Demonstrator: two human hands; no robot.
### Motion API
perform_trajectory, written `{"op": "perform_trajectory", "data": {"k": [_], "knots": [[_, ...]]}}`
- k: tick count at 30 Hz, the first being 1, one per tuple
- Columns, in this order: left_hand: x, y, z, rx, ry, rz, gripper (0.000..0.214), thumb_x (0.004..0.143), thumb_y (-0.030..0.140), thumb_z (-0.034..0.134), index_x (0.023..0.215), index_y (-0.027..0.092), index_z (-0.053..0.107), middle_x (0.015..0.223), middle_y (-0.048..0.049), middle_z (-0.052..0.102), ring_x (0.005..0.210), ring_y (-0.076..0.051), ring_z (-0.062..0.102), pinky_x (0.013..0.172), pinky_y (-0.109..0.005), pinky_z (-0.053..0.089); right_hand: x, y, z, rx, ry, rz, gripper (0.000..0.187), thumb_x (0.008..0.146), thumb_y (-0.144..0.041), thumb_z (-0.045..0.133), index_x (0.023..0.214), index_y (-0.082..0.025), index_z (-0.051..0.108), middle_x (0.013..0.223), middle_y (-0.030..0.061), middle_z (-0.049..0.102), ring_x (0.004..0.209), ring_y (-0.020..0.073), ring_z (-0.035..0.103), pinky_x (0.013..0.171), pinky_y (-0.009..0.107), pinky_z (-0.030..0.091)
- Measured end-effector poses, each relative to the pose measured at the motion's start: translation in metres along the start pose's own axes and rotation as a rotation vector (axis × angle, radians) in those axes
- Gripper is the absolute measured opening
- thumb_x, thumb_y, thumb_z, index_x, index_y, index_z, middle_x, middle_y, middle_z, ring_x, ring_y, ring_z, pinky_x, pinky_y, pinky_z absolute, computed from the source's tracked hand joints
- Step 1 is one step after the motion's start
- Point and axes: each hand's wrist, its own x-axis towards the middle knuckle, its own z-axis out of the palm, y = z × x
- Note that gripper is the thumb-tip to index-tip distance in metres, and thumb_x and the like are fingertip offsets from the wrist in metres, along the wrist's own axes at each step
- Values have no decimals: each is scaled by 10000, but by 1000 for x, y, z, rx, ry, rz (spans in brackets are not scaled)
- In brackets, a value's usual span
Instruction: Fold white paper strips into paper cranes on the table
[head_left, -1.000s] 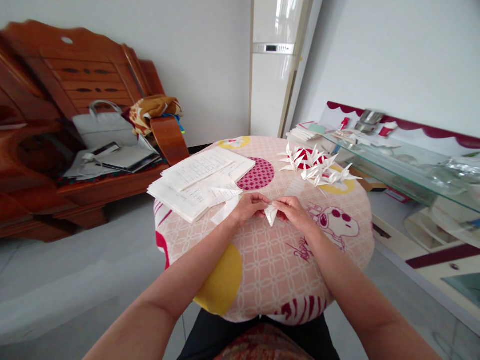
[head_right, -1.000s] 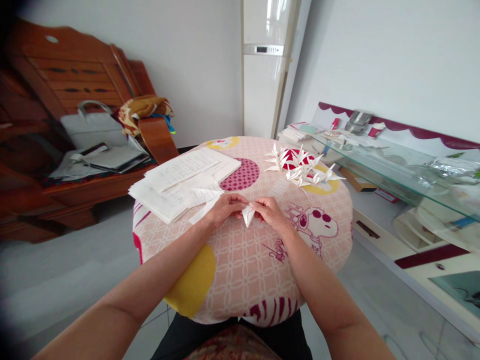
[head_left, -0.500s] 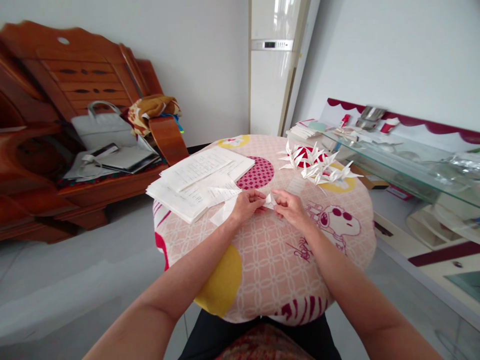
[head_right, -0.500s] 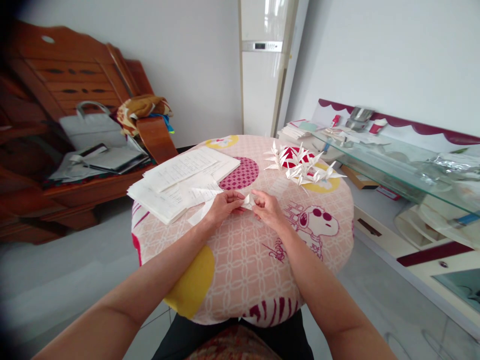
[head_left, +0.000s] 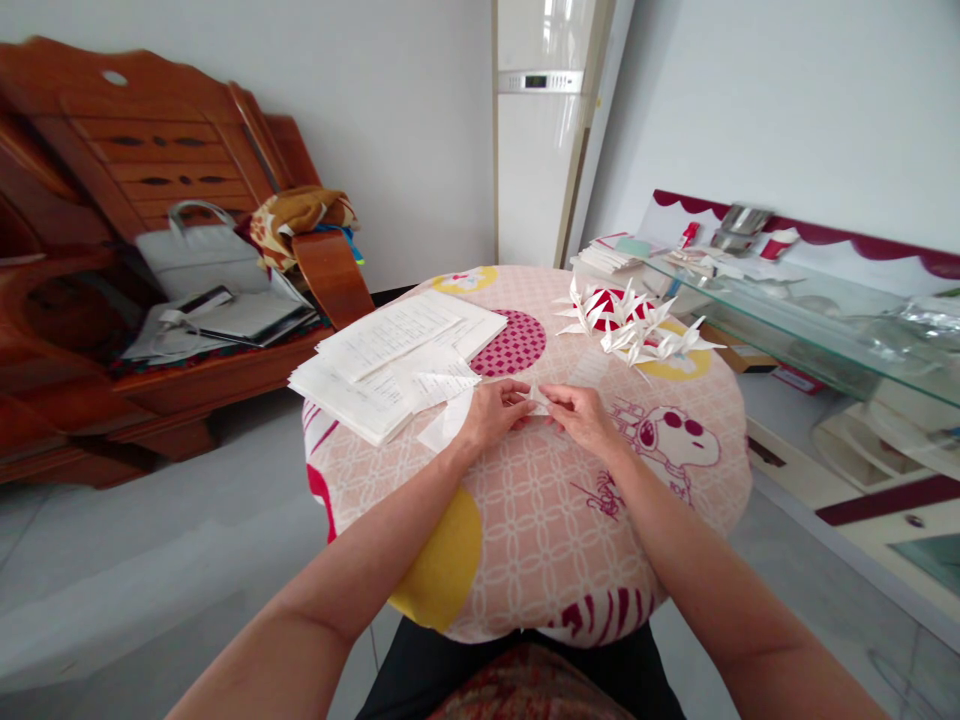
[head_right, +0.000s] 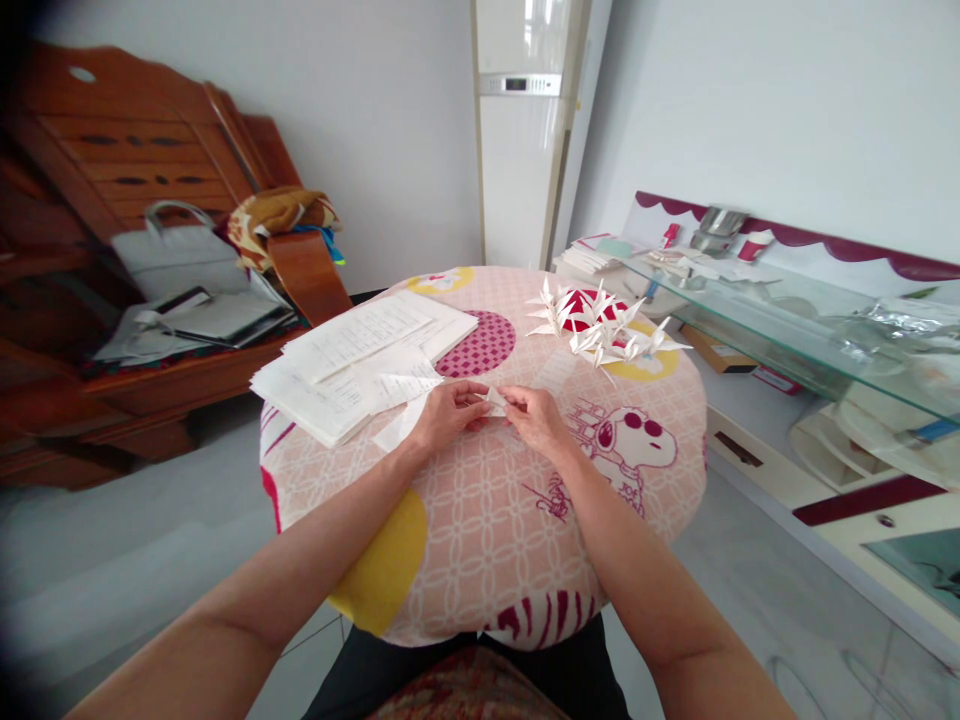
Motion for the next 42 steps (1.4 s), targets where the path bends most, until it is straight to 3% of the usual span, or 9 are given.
{"op": "perform_trajectory", "data": {"k": [8, 14, 21, 25, 35, 42], "knots": [[1, 2, -3, 5, -22, 13, 312, 812, 253, 736, 1095, 128, 706, 770, -46, 744, 566, -146, 667, 527, -226, 515, 0, -5, -3, 79, 20, 39, 475, 810, -434, 641, 1158, -132, 755, 704, 52, 734, 508, 161, 610, 495, 276, 499], [-2, 6, -3, 38, -41, 82, 399, 832, 213, 643, 1219, 124, 674, 773, -36, 739, 609, -144, 670, 538, -216, 523, 1, -5, -2, 212, 11, 42, 415, 815, -460, 640, 1063, -156, 775, 833, 74, 755, 669, 225, 706, 514, 291, 533], [-4, 9, -3, 1, -45, 131, 364, 808, 194, 620, 1158, 121, 691, 712, -13, 690, 621, -141, 678, 564, -219, 570, -3, -21, -7, 346, -40, 103, 280, 712, -314, 635, 906, -180, 786, 849, 67, 760, 665, 207, 702, 517, 263, 534], [-2, 6, -4, -45, -65, 137, 360, 805, 218, 632, 1143, 107, 688, 760, -34, 710, 666, -155, 701, 590, -238, 594, -3, -21, -10, 423, -83, 135, 313, 668, -253, 631, 922, -182, 799, 872, 63, 778, 679, 195, 711, 554, 255, 560], [-1, 3, -6, -89, -108, 55, 404, 797, 206, 663, 1183, 90, 687, 724, -38, 720, 550, -129, 659, 556, -243, 571, -4, -22, -15, 493, -167, 189, 398, 622, -228, 671, 990, -160, 806, 856, 80, 791, 648, 188, 717, 566, 265, 588], [-2, 4, -6, -128, -212, 80, 557, 688, 183, 776, 1228, 85, 682, 765, -28, 718, 592, -106, 626, 559, -209, 516, -5, -25, -14, 476, -110, 247, 342, 610, -253, 677, 909, -134, 794, 789, 77, 774, 591, 187, 707, 508, 263, 586]]}}
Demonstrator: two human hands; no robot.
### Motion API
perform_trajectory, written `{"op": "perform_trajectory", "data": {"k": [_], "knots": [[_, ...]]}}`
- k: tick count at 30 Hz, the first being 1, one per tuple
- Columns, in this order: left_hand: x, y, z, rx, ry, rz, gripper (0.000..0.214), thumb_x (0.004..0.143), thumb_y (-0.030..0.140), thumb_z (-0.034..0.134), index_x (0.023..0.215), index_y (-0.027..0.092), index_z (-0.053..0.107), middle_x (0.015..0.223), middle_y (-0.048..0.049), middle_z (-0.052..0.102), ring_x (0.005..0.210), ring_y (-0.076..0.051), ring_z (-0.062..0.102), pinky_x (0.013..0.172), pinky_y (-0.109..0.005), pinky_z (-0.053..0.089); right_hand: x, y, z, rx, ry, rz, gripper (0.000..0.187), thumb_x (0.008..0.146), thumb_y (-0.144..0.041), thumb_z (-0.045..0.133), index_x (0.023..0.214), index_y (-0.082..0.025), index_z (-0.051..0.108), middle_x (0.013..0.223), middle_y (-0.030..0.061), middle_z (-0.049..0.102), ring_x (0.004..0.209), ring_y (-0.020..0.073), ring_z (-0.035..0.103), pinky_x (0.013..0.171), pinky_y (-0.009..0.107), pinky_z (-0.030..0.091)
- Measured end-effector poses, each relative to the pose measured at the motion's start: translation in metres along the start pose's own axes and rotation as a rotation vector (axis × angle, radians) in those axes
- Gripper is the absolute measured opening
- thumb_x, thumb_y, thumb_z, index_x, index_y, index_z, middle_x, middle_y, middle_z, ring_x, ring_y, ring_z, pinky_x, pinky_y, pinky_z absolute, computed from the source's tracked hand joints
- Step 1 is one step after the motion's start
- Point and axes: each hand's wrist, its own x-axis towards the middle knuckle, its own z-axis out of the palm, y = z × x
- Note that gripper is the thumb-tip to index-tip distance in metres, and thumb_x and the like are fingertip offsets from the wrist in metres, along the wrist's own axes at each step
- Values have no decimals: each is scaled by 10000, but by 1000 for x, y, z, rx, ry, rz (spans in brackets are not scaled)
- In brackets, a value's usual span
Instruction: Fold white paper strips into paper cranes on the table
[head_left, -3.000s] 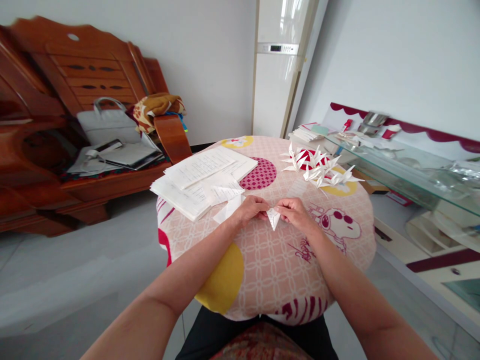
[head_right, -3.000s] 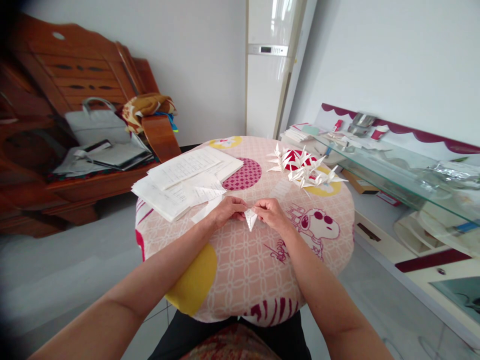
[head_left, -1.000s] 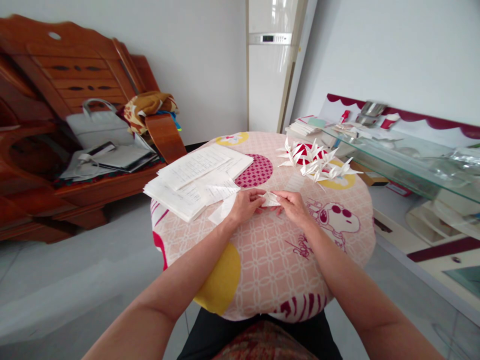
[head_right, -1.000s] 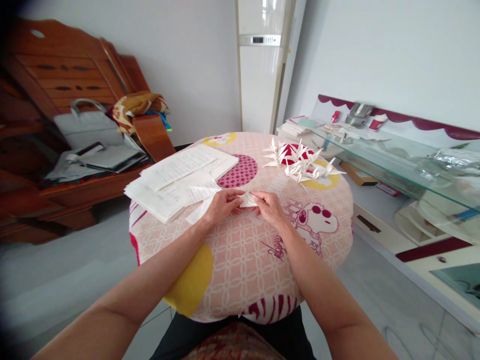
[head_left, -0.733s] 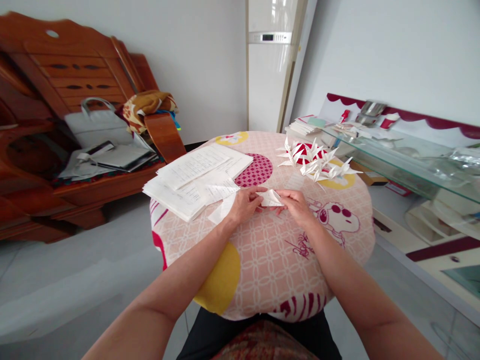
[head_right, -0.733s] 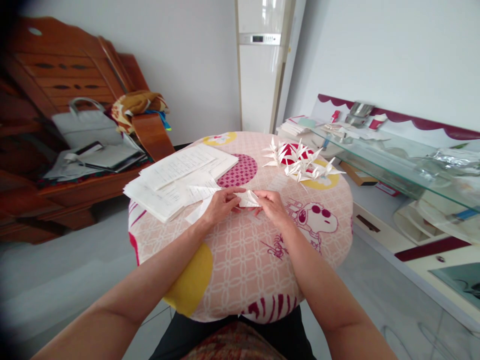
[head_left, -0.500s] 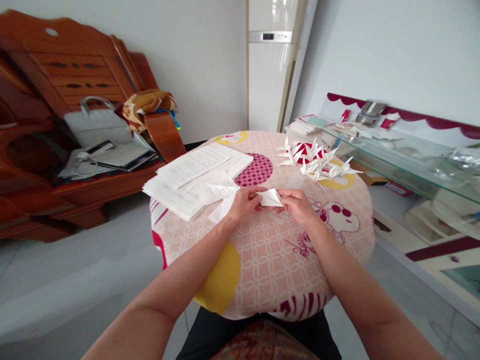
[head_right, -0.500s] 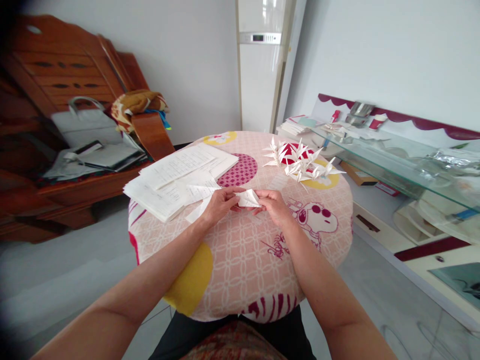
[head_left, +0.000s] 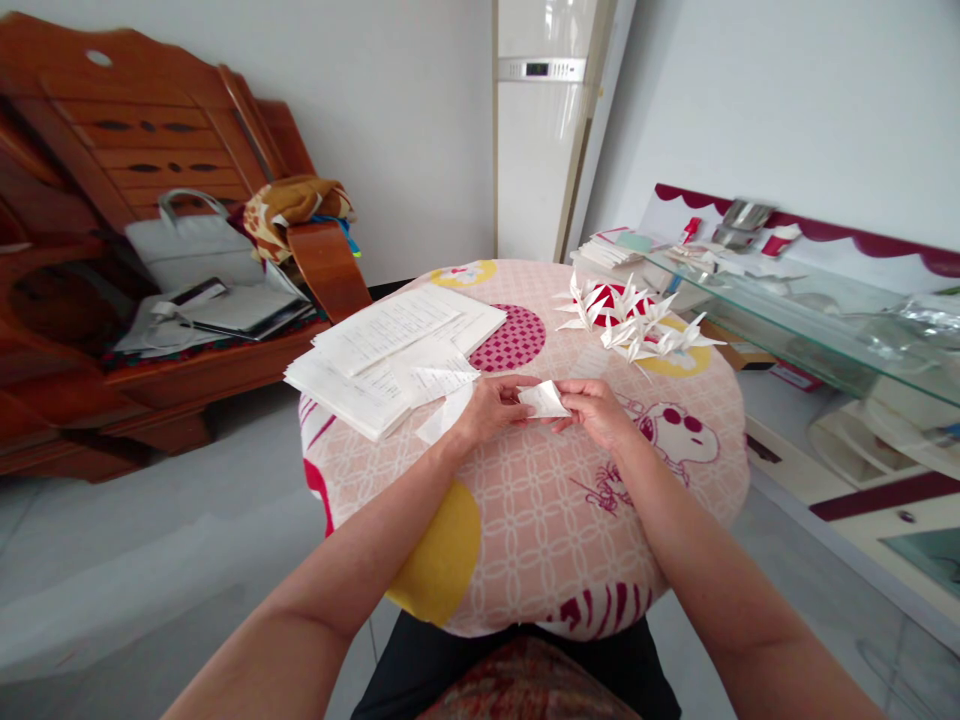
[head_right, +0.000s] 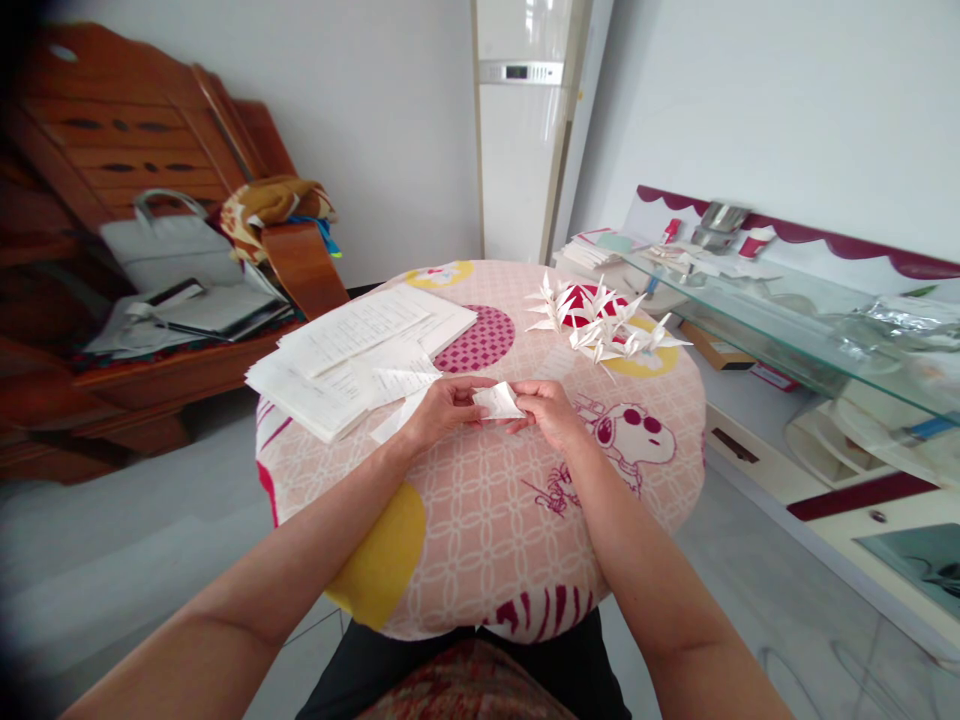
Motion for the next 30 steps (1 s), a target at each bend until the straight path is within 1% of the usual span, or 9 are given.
{"op": "perform_trajectory", "data": {"k": [5, 9, 13, 16, 20, 22, 24, 26, 30], "knots": [[0, -1, 2, 18, -45, 41, 551, 671, 159, 775, 1213, 87, 711, 795, -34, 731, 616, -100, 612, 547, -184, 455, 0, 1, 0, -17, 0, 44, 330, 605, -231, 666, 896, -124, 780, 786, 84, 770, 614, 198, 715, 485, 251, 571], [0, -3, -2, 43, -35, 19, 555, 687, 186, 767, 1231, 89, 713, 753, -32, 726, 563, -102, 588, 518, -197, 442, 0, 1, -2, 20, -104, 43, 377, 568, -167, 684, 933, -136, 773, 880, 88, 784, 679, 199, 728, 540, 253, 587], [0, -4, -4, 73, 14, -4, 557, 691, 149, 752, 1242, 79, 706, 668, -16, 698, 525, -96, 572, 500, -188, 430, -1, 2, -4, 42, -167, 36, 434, 585, -179, 726, 1017, -152, 760, 920, 88, 786, 726, 206, 735, 558, 256, 594], [1, -5, -2, 102, 48, -64, 577, 709, 115, 722, 1283, 79, 680, 637, -10, 689, 510, -107, 594, 491, -190, 438, 0, 5, -5, 15, -155, 49, 432, 615, -206, 747, 1044, -157, 751, 939, 92, 787, 712, 194, 734, 534, 238, 585], [4, -9, 0, 181, 97, -103, 535, 746, 100, 687, 1282, 100, 687, 621, -7, 685, 510, -119, 614, 486, -194, 453, 1, 7, -6, -36, -121, 83, 358, 686, -268, 739, 1025, -152, 747, 962, 101, 787, 634, 164, 719, 467, 207, 553], [5, -12, -1, 227, 129, -96, 529, 757, 101, 680, 1285, 118, 691, 631, -9, 696, 514, -119, 616, 488, -192, 454, 2, 7, -5, -49, -112, 101, 299, 696, -270, 737, 965, -141, 749, 911, 99, 787, 624, 161, 718, 473, 204, 558], [6, -15, -1, 262, 158, -82, 519, 760, 102, 674, 1277, 139, 701, 649, -10, 709, 513, -113, 609, 488, -187, 449, 2, 7, -4, -70, -90, 134, 222, 702, -261, 737, 881, -130, 741, 801, 91, 776, 600, 158, 711, 470, 199, 556], [6, -15, -2, 277, 177, -68, 509, 757, 100, 670, 1262, 148, 711, 666, -10, 718, 517, -107, 606, 486, -178, 438, 1, 5, -2, -104, -55, 170, 154, 722, -264, 733, 795, -129, 717, 698, 81, 751, 535, 147, 684, 427, 189, 528], [4, -10, -2, 211, 139, -52, 540, 744, 111, 681, 1285, 108, 681, 706, -22, 723, 545, -112, 626, 494, -180, 445, -2, 2, -1, -170, -2, 199, 168, 769, -292, 717, 708, -147, 656, 615, 65, 721, 421, 123, 614, 339, 181, 449]]}}
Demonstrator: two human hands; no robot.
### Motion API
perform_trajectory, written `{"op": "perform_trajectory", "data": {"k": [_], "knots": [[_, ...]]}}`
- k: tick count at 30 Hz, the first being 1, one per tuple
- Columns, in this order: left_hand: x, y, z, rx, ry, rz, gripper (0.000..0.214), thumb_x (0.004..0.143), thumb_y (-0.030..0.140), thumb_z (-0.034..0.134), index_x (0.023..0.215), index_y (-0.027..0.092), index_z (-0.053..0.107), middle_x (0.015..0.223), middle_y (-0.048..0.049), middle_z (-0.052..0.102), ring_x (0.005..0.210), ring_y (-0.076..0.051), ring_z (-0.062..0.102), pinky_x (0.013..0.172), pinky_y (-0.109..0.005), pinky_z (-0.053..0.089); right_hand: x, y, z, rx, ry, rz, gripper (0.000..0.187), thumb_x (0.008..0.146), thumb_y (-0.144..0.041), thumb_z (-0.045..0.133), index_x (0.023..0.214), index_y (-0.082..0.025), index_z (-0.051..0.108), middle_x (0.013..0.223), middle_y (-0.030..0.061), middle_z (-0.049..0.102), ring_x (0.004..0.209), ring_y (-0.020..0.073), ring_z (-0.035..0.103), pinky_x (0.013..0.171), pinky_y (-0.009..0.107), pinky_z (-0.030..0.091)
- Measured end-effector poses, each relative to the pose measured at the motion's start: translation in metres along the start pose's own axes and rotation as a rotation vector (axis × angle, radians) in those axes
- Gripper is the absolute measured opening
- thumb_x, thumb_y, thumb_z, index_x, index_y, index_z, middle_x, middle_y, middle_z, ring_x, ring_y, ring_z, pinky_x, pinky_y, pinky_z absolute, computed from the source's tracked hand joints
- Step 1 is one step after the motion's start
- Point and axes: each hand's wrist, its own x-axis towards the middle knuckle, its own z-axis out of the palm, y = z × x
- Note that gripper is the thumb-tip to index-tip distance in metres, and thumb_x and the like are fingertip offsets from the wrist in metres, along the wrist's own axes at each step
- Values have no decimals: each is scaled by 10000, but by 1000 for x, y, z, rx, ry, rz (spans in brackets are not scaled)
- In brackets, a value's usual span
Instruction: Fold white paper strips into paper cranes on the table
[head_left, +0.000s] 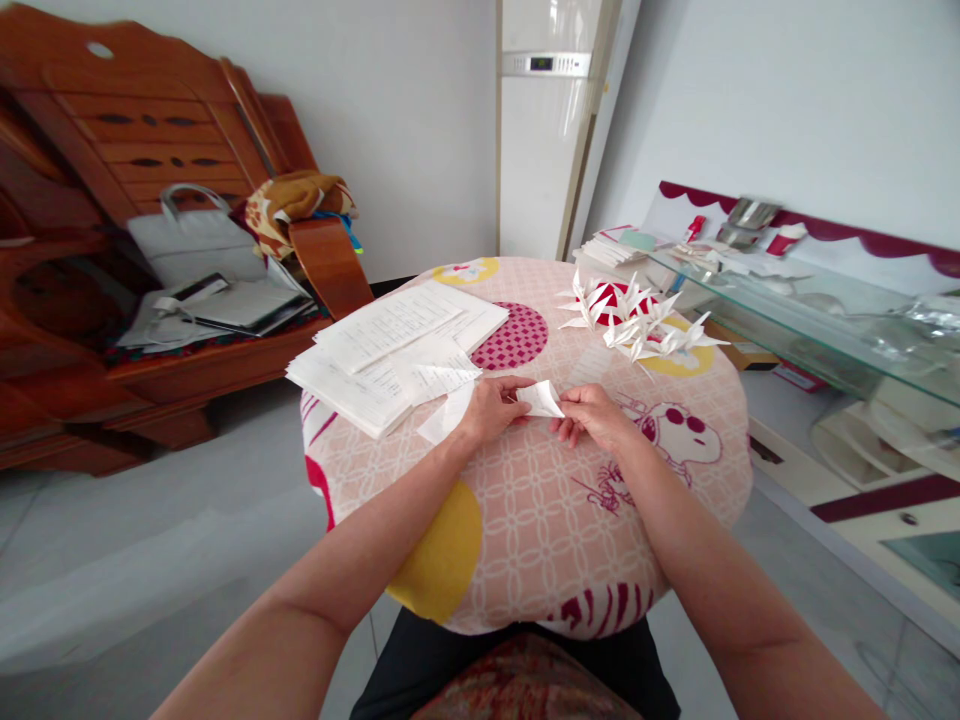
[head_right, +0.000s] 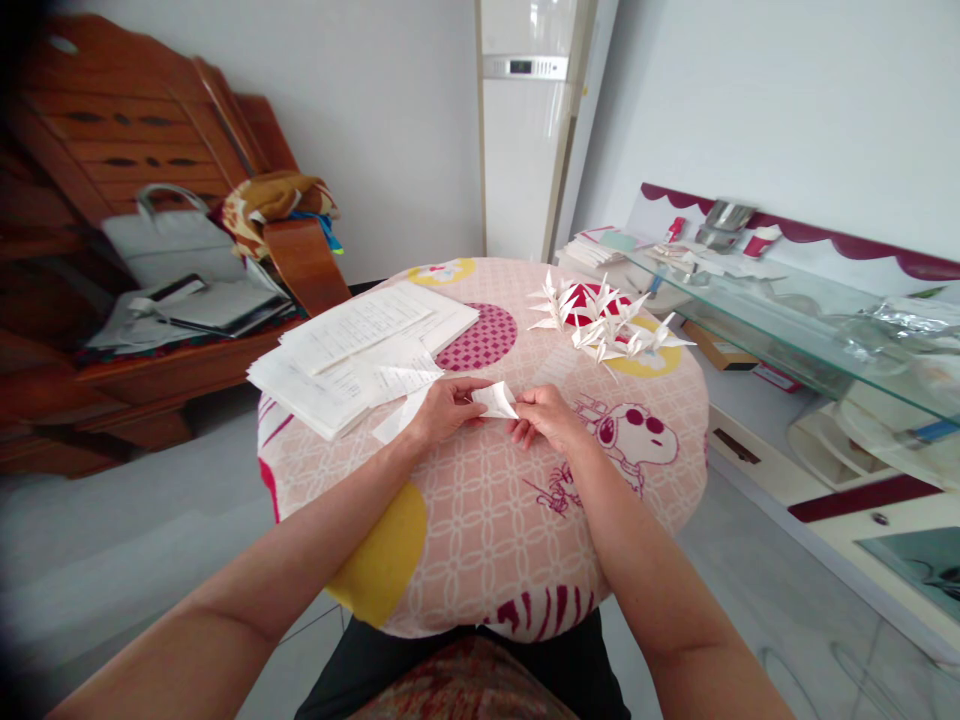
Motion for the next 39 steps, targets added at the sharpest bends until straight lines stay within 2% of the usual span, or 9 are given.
{"op": "perform_trajectory", "data": {"k": [3, 6, 10, 13, 16, 22, 26, 31, 39], "knots": [[-3, 5, 0, -44, -82, 15, 567, 738, 134, 696, 1302, 93, 650, 723, -21, 717, 554, -118, 631, 509, -199, 471, -4, -2, -2, -50, 6, 5, 203, 784, -318, 696, 674, -160, 632, 549, 38, 685, 349, 99, 541, 299, 178, 388], [-5, 5, 3, 69, -95, 24, 485, 751, 128, 662, 1236, 113, 671, 662, 6, 676, 535, -118, 609, 513, -210, 468, -6, -3, -4, -167, 27, 20, 252, 787, -319, 674, 597, -173, 598, 458, 8, 619, 308, 77, 472, 275, 166, 303], [-8, 4, 8, 415, 76, 163, 458, 696, 79, 677, 1151, 130, 685, 828, -32, 695, 649, -126, 602, 628, -248, 501, -5, -4, -3, -406, 140, 22, 279, 797, -278, 645, 544, -184, 575, 412, -16, 563, 296, 66, 415, 301, 184, 247], [-7, 3, 10, 533, 141, 285, 400, 669, 60, 690, 1061, 135, 674, 952, -60, 679, 788, -157, 612, 741, -282, 521, -1, -3, -4, -565, 219, -45, 202, 756, -246, 668, 577, -181, 603, 420, -33, 539, 346, 80, 428, 374, 208, 275], [-7, 2, 9, 554, 96, 369, 229, 690, 40, 635, 889, 147, 669, 944, -62, 655, 851, -172, 613, 795, -301, 520, 2, 0, -6, -645, 273, -157, 87, 665, -216, 713, 658, -175, 637, 478, -42, 553, 450, 107, 483, 459, 220, 312], [-6, 0, 5, 531, -57, 443, 260, 712, -18, 541, 836, 145, 702, 959, -69, 677, 883, -167, 634, 804, -280, 508, 4, 9, -10, -703, 232, -346, 59, 645, -172, 614, 696, -176, 644, 544, -31, 576, 525, 123, 492, 526, 232, 310], [-4, 1, 1, 545, -74, 364, 174, 780, 60, 607, 852, 150, 737, 884, -54, 693, 811, -161, 636, 787, -280, 504, 5, 11, -12, -689, 143, -377, 153, 716, -288, 597, 623, -170, 626, 540, -37, 528, 528, 118, 460, 519, 240, 273], [-5, 3, -4, 454, -126, 341, 144, 808, 134, 643, 883, 172, 760, 877, -39, 705, 787, -151, 642, 744, -259, 503, 5, 10, -12, -737, 141, -365, 342, 776, -422, 603, 543, -179, 540, 521, -46, 410, 527, 109, 387, 508, 252, 217], [-7, 5, -3, 382, -246, 425, 164, 772, 68, 623, 801, 170, 747, 873, -38, 702, 810, -137, 644, 748, -237, 497, 4, 8, -4, -877, 206, -403, 195, 779, -274, 632, 615, -172, 610, 565, -28, 523, 567, 126, 475, 550, 251, 263]]}}
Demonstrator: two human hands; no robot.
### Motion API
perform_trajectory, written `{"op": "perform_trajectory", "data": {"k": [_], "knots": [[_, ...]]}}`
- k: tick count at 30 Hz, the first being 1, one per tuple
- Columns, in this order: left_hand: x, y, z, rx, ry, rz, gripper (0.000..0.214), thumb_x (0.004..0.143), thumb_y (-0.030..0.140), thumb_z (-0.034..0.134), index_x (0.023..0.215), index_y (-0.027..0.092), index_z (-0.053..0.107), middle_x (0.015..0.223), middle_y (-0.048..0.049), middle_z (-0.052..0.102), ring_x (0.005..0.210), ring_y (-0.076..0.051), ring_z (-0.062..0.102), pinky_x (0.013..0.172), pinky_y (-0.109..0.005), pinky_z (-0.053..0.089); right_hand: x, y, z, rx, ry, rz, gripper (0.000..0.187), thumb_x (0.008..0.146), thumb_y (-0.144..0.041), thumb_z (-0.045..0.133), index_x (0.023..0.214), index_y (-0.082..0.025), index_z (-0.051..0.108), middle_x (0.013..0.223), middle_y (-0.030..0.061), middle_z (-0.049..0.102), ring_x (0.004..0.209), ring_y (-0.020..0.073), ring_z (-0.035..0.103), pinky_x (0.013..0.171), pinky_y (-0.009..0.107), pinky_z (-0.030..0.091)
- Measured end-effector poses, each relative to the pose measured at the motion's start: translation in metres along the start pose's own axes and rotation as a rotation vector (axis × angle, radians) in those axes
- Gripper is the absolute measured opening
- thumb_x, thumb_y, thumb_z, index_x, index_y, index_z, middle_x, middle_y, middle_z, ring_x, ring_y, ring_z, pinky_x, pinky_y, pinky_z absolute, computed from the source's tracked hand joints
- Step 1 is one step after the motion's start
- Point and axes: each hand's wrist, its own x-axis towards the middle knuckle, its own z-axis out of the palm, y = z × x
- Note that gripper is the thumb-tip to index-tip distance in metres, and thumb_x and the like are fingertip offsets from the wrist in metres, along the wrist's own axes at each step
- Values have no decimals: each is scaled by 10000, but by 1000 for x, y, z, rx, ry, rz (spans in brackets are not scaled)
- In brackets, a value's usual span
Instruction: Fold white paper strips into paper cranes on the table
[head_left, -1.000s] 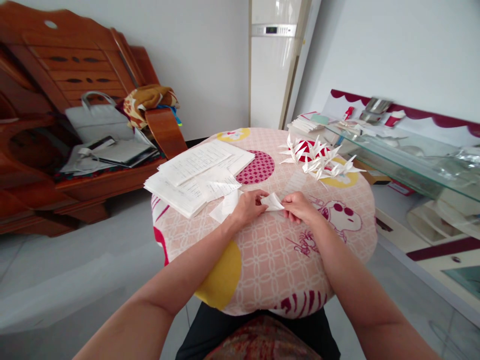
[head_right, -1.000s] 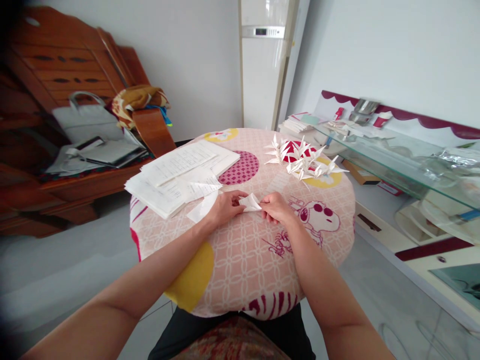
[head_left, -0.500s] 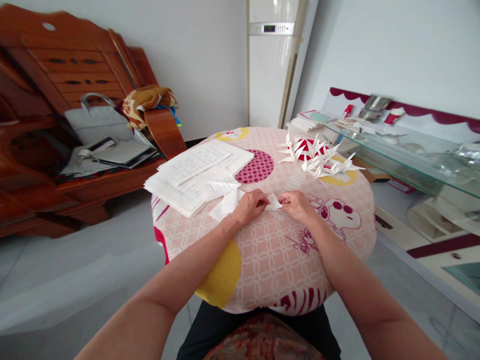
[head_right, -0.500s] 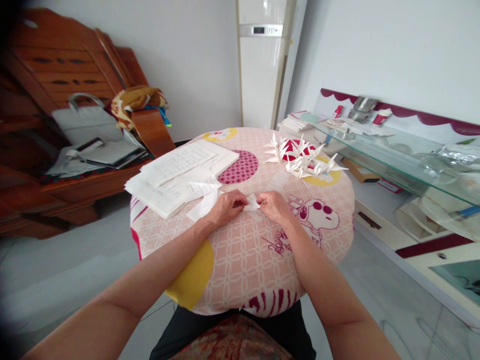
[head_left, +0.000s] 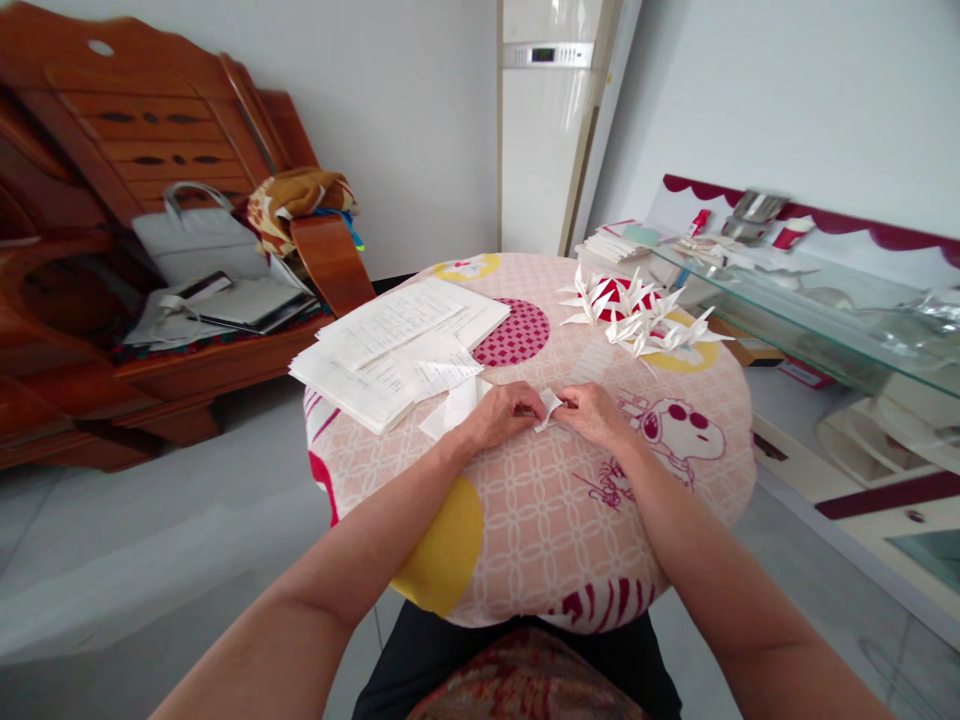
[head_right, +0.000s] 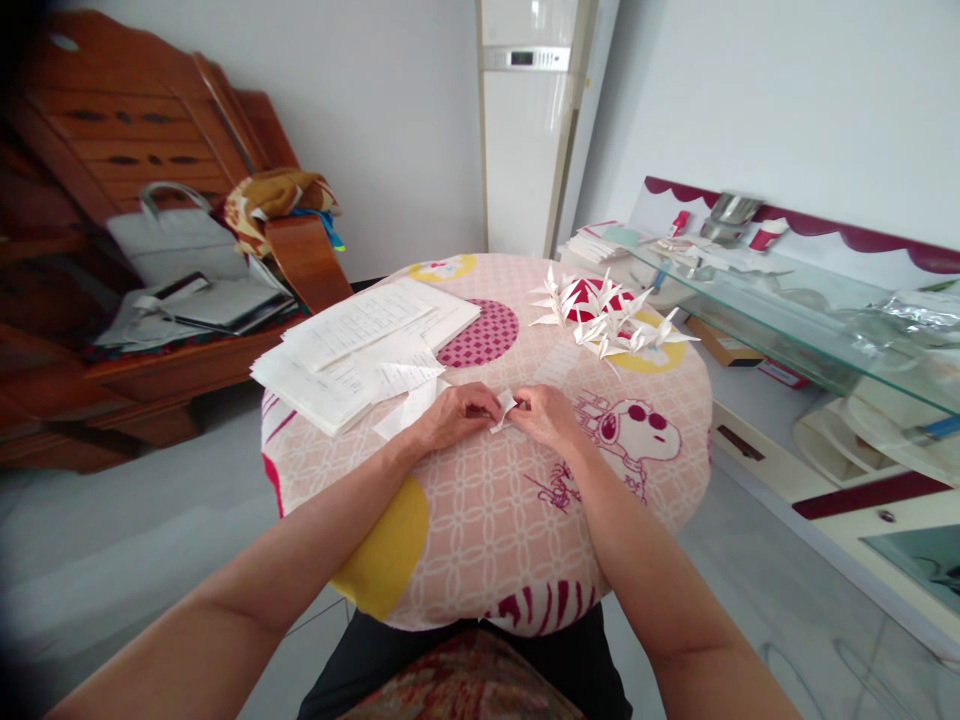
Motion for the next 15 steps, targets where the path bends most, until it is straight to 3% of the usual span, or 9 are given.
{"op": "perform_trajectory", "data": {"k": [8, 15], "knots": [[0, -10, -7, 88, 102, -117, 304, 746, 105, 657, 1020, 186, 762, 921, -33, 731, 775, -144, 650, 717, -237, 517, 0, -11, 2, -79, 34, 45, 113, 785, -265, 673, 741, -182, 737, 594, -10, 609, 569, 137, 509, 553, 255, 266], [1, -17, -8, 130, 139, -159, 99, 752, 157, 691, 813, 158, 770, 821, -40, 735, 738, -150, 656, 684, -229, 499, 0, -16, 4, -22, -7, 71, 180, 811, -344, 689, 740, -197, 764, 548, -23, 580, 538, 133, 491, 545, 259, 263]]}}
